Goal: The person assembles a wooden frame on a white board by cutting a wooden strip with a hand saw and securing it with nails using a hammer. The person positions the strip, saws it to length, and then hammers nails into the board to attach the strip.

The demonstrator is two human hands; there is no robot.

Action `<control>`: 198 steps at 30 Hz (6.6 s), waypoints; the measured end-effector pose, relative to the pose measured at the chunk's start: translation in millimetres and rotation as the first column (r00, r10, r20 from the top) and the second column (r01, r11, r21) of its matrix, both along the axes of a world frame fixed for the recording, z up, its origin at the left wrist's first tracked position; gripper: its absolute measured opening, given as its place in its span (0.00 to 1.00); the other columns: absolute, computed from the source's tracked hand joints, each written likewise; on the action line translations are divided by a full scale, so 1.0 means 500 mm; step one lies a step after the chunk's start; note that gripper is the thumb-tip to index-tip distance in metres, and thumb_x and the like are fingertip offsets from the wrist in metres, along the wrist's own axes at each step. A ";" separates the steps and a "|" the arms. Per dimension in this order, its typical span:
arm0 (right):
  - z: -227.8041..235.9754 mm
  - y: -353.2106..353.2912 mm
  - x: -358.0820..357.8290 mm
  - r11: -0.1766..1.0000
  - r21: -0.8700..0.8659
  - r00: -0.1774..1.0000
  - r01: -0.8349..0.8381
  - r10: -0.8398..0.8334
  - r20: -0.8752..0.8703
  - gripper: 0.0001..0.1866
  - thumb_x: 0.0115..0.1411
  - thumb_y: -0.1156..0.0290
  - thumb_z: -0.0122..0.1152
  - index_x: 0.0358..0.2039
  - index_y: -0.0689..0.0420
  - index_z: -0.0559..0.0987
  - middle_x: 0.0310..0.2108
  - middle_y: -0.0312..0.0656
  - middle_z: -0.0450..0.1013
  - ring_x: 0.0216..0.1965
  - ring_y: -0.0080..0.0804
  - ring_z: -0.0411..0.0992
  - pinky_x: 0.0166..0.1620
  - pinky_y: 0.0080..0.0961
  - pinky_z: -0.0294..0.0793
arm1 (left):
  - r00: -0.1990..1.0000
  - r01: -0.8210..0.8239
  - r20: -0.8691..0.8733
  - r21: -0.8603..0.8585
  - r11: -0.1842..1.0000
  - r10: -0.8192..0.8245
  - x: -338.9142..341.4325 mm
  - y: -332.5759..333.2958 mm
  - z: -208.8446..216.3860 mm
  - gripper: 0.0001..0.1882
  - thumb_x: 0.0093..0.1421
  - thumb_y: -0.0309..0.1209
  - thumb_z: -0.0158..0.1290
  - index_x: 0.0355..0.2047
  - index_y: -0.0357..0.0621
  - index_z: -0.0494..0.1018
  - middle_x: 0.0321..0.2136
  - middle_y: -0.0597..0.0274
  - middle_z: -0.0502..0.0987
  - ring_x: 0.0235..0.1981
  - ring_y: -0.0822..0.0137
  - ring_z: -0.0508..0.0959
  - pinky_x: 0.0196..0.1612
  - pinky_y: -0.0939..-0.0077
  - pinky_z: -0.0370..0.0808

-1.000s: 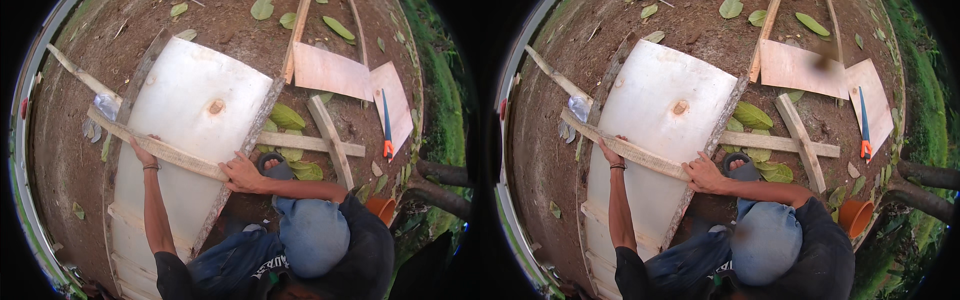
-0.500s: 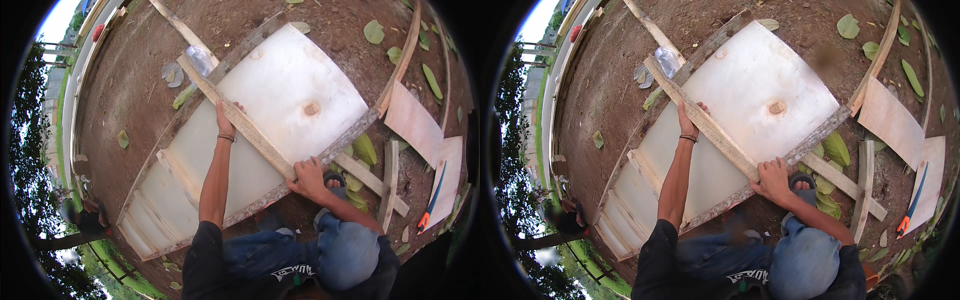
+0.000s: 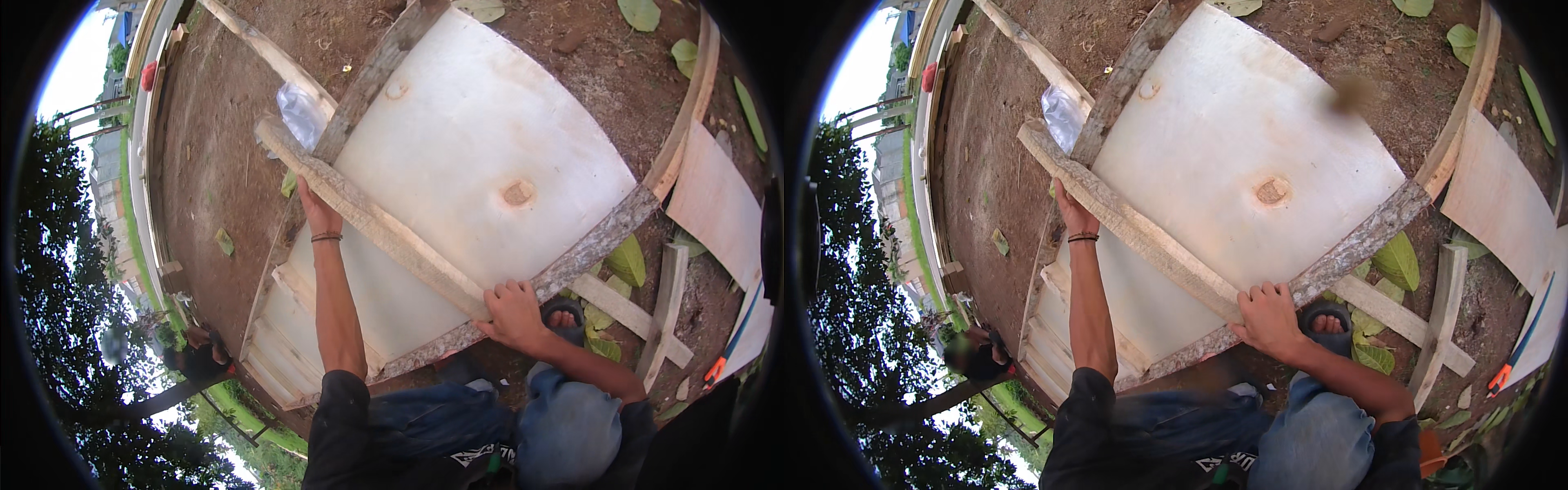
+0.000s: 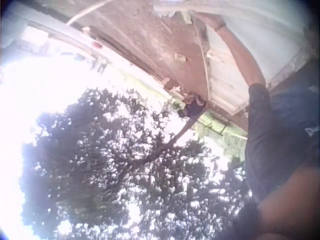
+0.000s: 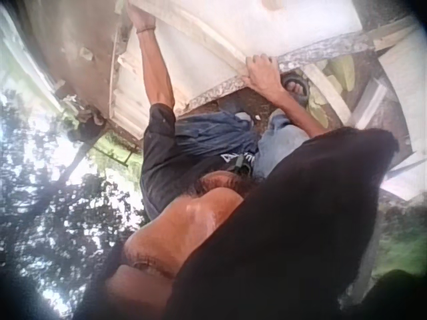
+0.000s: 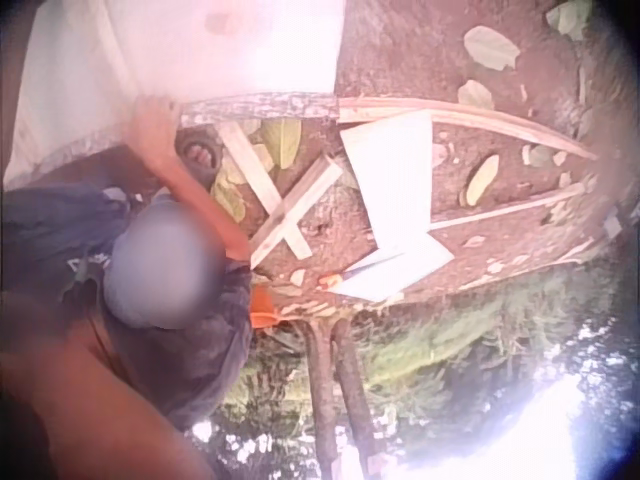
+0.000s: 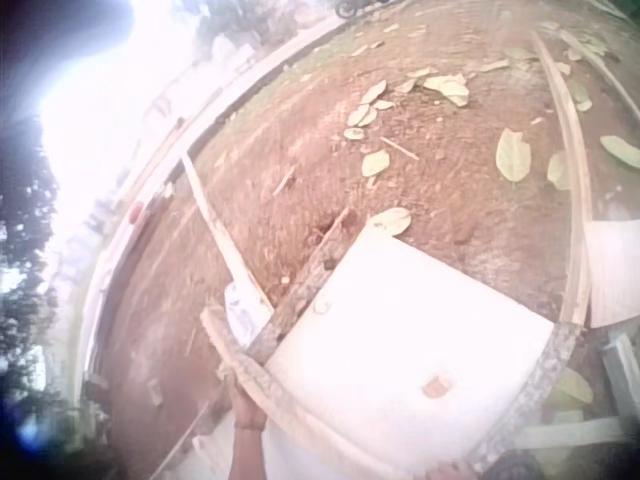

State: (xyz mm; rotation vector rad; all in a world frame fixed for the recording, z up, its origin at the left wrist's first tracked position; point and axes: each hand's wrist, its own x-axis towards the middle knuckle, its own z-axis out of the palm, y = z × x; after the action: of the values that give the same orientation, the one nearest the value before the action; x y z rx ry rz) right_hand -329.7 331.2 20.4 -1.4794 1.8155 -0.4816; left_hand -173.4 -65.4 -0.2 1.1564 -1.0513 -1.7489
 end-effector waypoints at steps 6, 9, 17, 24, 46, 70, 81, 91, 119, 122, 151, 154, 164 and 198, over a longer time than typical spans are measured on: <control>-0.006 -0.007 -0.015 1.000 0.012 0.999 -0.004 0.003 0.053 0.25 0.49 0.50 0.72 0.36 0.58 0.77 0.34 0.43 0.72 0.42 0.41 0.69 0.47 0.41 0.64 | 0.960 0.160 0.236 -0.025 0.987 -0.149 0.025 -0.045 0.004 0.39 0.63 0.64 0.46 0.62 0.48 0.68 0.56 0.57 0.75 0.55 0.63 0.75 0.53 0.66 0.74; 0.001 -0.012 -0.017 1.000 -0.002 0.997 -0.013 0.013 0.077 0.25 0.48 0.51 0.73 0.35 0.57 0.76 0.34 0.43 0.71 0.41 0.42 0.68 0.46 0.41 0.64 | 0.905 0.208 0.355 0.114 0.971 -0.236 0.074 -0.079 0.035 0.36 0.63 0.62 0.46 0.60 0.48 0.69 0.51 0.59 0.79 0.46 0.68 0.79 0.37 0.75 0.77; -0.002 -0.016 -0.025 1.000 0.003 0.996 0.004 -0.004 0.092 0.24 0.48 0.52 0.73 0.35 0.57 0.75 0.34 0.43 0.69 0.41 0.42 0.68 0.45 0.41 0.65 | 0.724 0.295 0.617 0.127 0.947 -0.308 0.097 -0.132 0.072 0.26 0.63 0.60 0.47 0.23 0.54 0.61 0.17 0.73 0.62 0.16 0.77 0.58 0.20 0.79 0.54; -0.002 -0.013 -0.028 1.000 0.009 0.997 -0.003 0.002 0.083 0.25 0.48 0.51 0.72 0.35 0.57 0.74 0.34 0.43 0.69 0.40 0.42 0.67 0.45 0.41 0.65 | 0.607 0.341 0.693 0.214 0.916 -0.388 0.049 -0.120 0.104 0.28 0.65 0.61 0.40 0.22 0.51 0.61 0.14 0.72 0.59 0.15 0.76 0.58 0.20 0.77 0.53; -0.003 -0.005 0.001 1.000 0.004 1.000 -0.026 0.026 0.015 0.26 0.51 0.50 0.69 0.41 0.57 0.75 0.37 0.44 0.72 0.44 0.42 0.70 0.46 0.39 0.67 | 0.695 0.578 0.262 0.350 0.737 -0.669 0.201 -0.328 -0.014 0.32 0.65 0.53 0.42 0.57 0.38 0.67 0.51 0.57 0.74 0.50 0.60 0.72 0.50 0.63 0.67; 0.019 -0.008 0.100 0.992 -0.122 0.980 -0.039 0.014 -0.196 0.24 0.47 0.50 0.68 0.29 0.61 0.77 0.27 0.45 0.75 0.43 0.44 0.73 0.62 0.59 0.56 | 0.841 0.317 0.487 -0.092 0.944 -0.235 -0.050 -0.080 0.143 0.36 0.58 0.62 0.46 0.32 0.35 0.80 0.22 0.59 0.80 0.25 0.68 0.79 0.32 0.72 0.74; 0.071 0.117 0.058 0.963 -0.240 0.986 0.121 -0.144 -0.081 0.35 0.60 0.52 0.65 0.58 0.65 0.69 0.56 0.54 0.70 0.60 0.50 0.66 0.65 0.47 0.60 | 0.691 0.721 0.675 -0.616 0.318 -0.259 -0.549 0.379 0.468 0.36 0.43 0.60 0.61 0.14 0.30 0.75 0.10 0.50 0.72 0.12 0.59 0.73 0.21 0.62 0.72; 0.169 0.555 -0.031 0.478 -0.166 0.468 0.862 -0.878 -0.099 0.34 0.61 0.66 0.66 0.65 0.58 0.65 0.58 0.52 0.69 0.58 0.51 0.69 0.59 0.41 0.70 | 0.314 0.825 0.878 -0.440 -0.354 -0.360 -0.669 0.810 0.346 0.33 0.48 0.58 0.58 0.27 0.32 0.83 0.24 0.41 0.81 0.28 0.47 0.84 0.32 0.54 0.81; -0.191 1.394 -0.435 -0.283 0.100 -0.085 0.954 -0.575 -0.814 0.48 0.53 0.61 0.71 0.71 0.47 0.57 0.73 0.39 0.53 0.70 0.56 0.52 0.68 0.61 0.56 | -0.004 0.942 0.998 0.023 -0.334 0.058 -0.577 0.902 0.099 0.33 0.52 0.59 0.57 0.30 0.35 0.74 0.26 0.44 0.80 0.28 0.45 0.83 0.32 0.54 0.80; -0.148 1.408 -0.461 -0.269 0.094 -0.047 0.959 -0.477 -0.877 0.33 0.54 0.58 0.68 0.60 0.50 0.70 0.65 0.37 0.62 0.66 0.52 0.58 0.61 0.64 0.59 | 0.026 0.955 0.999 -0.017 -0.295 0.027 -0.587 0.931 0.085 0.32 0.53 0.58 0.57 0.33 0.35 0.71 0.28 0.45 0.78 0.27 0.46 0.82 0.30 0.54 0.80; 0.151 0.757 -0.083 0.215 -0.134 0.252 0.967 -0.753 0.608 0.08 0.60 0.77 0.62 0.28 0.60 0.71 0.17 0.30 0.68 0.19 0.13 0.62 0.24 0.17 0.60 | 0.232 0.948 0.943 -0.275 -0.163 -0.239 -0.560 0.935 0.051 0.19 0.68 0.42 0.43 0.36 0.37 0.74 0.31 0.47 0.79 0.30 0.45 0.80 0.33 0.52 0.77; 0.130 0.763 -0.061 0.248 -0.148 0.287 0.958 -0.774 0.564 0.09 0.59 0.76 0.63 0.27 0.59 0.70 0.16 0.29 0.65 0.19 0.13 0.60 0.23 0.18 0.58 | 0.263 0.947 0.936 -0.297 -0.124 -0.232 -0.559 0.937 0.057 0.18 0.68 0.40 0.42 0.34 0.39 0.75 0.30 0.48 0.79 0.29 0.45 0.80 0.33 0.51 0.77; 0.134 0.782 -0.069 0.286 -0.112 0.301 0.952 -0.803 0.514 0.13 0.56 0.74 0.66 0.23 0.59 0.69 0.13 0.31 0.62 0.16 0.16 0.60 0.21 0.20 0.57 | 0.119 0.991 0.975 -0.129 -0.043 -0.185 -0.583 0.942 0.066 0.20 0.67 0.43 0.43 0.39 0.44 0.81 0.31 0.42 0.81 0.30 0.42 0.81 0.34 0.49 0.79; 0.194 0.775 -0.079 0.383 -0.057 0.371 0.922 -0.830 0.415 0.09 0.56 0.73 0.64 0.23 0.61 0.72 0.17 0.37 0.71 0.16 0.21 0.68 0.23 0.20 0.65 | 0.107 0.994 0.988 -0.106 0.014 -0.111 -0.576 0.956 0.068 0.21 0.67 0.42 0.41 0.34 0.42 0.80 0.21 0.40 0.78 0.24 0.41 0.80 0.30 0.49 0.78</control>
State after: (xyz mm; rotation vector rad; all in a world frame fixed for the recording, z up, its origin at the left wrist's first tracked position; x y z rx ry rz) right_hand -369.0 718.9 117.5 -0.3078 2.1991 -1.4920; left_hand -461.5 412.7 33.7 0.5357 -3.2228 -0.5569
